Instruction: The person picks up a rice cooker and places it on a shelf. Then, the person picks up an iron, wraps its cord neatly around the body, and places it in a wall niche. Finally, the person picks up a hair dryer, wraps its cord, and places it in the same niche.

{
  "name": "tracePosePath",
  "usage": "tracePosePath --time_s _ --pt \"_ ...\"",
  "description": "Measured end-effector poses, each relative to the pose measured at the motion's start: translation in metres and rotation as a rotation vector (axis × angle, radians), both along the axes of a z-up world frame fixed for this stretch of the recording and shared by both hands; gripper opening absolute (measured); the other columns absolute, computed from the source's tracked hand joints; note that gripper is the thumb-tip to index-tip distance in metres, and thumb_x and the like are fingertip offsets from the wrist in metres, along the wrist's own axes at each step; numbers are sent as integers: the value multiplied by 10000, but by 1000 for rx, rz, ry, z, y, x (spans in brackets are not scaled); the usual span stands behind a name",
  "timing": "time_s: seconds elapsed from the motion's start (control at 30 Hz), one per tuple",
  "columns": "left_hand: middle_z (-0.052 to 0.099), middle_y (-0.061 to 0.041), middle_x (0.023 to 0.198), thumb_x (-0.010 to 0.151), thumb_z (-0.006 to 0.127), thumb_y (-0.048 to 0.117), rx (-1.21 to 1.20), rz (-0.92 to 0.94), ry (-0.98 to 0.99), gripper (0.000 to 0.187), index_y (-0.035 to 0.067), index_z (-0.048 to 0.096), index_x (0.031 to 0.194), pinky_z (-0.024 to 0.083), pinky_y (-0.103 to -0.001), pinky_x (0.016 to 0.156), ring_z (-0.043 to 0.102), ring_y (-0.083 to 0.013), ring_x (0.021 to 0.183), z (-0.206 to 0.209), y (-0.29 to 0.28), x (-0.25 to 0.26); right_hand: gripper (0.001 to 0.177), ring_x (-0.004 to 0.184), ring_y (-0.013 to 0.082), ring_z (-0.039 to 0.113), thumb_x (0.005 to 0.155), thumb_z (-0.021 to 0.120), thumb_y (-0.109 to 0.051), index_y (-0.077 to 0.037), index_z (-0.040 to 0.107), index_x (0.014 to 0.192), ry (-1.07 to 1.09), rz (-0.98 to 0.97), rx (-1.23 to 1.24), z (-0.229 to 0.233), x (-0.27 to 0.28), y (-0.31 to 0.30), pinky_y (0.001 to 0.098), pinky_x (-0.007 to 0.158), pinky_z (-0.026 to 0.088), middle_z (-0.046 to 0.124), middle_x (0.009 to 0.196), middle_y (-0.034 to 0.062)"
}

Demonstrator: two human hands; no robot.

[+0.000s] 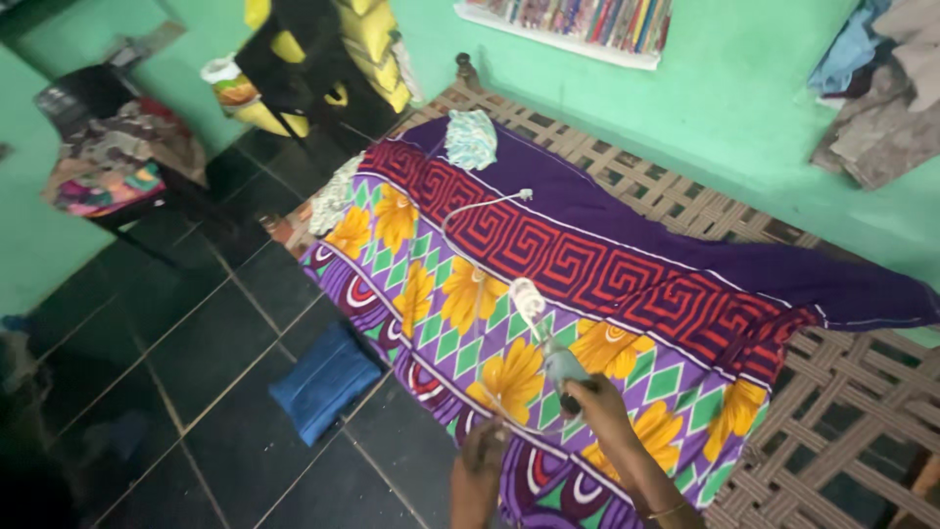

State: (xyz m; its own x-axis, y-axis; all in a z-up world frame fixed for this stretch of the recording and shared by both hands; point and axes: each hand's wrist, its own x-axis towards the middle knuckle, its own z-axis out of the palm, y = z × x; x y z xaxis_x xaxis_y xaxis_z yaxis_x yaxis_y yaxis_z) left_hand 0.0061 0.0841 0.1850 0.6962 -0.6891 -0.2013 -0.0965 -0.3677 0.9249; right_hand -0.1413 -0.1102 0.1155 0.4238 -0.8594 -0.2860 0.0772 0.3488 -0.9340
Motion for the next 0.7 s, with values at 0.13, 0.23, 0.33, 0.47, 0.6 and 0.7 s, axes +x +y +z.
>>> tracePosePath --time_s 0.13,0.23,0.33,0.47,0.6,0.7 --pt "770 -151 1172 913 631 180 -84 63 -108 380 118 666 1286 562 -354 913 752 -252 1075 101 53 -15 503 784 262 729 716 814 -263 23 634 1087 273 -63 -401 130 2 59 397 686 589 718 904 146" --pt "706 -159 1240 866 697 155 -78 125 -285 483 127 628 1343 551 -381 926 712 -289 1083 142 107 -17 617 926 282 733 681 830 -250 -55 650 1239 287 -75 -881 233 -3 118 397 803 565 734 1030 152" --pt "560 -203 1455 806 807 114 -378 160 -667 709 52 504 1445 451 -408 1111 549 -364 1365 171 160 -10 643 961 252 739 667 837 -206 -85 638 1267 242 47 -981 316 2 195 367 841 567 734 1085 132" --pt "309 -281 1596 690 878 163 -322 309 -814 1041 15 295 1539 233 -612 1149 264 -443 1492 206 233 6 659 1090 225 719 683 849 -144 -70 622 1297 -51 253 -1215 388 28 288 343 945 553 725 1208 117" --pt "311 -249 1608 740 889 257 -324 586 -945 1041 39 284 1559 152 -716 1169 238 -420 1520 211 315 24 663 1099 199 722 690 854 -128 -90 644 1318 -186 489 -1176 419 53 374 321 961 559 719 1211 91" --pt "436 -210 1556 769 851 213 -264 675 -987 849 44 430 1487 106 -709 1152 306 -471 1496 191 374 39 688 1106 197 720 661 869 -122 -92 655 1314 -206 621 -1228 427 69 426 317 967 541 740 1173 85"
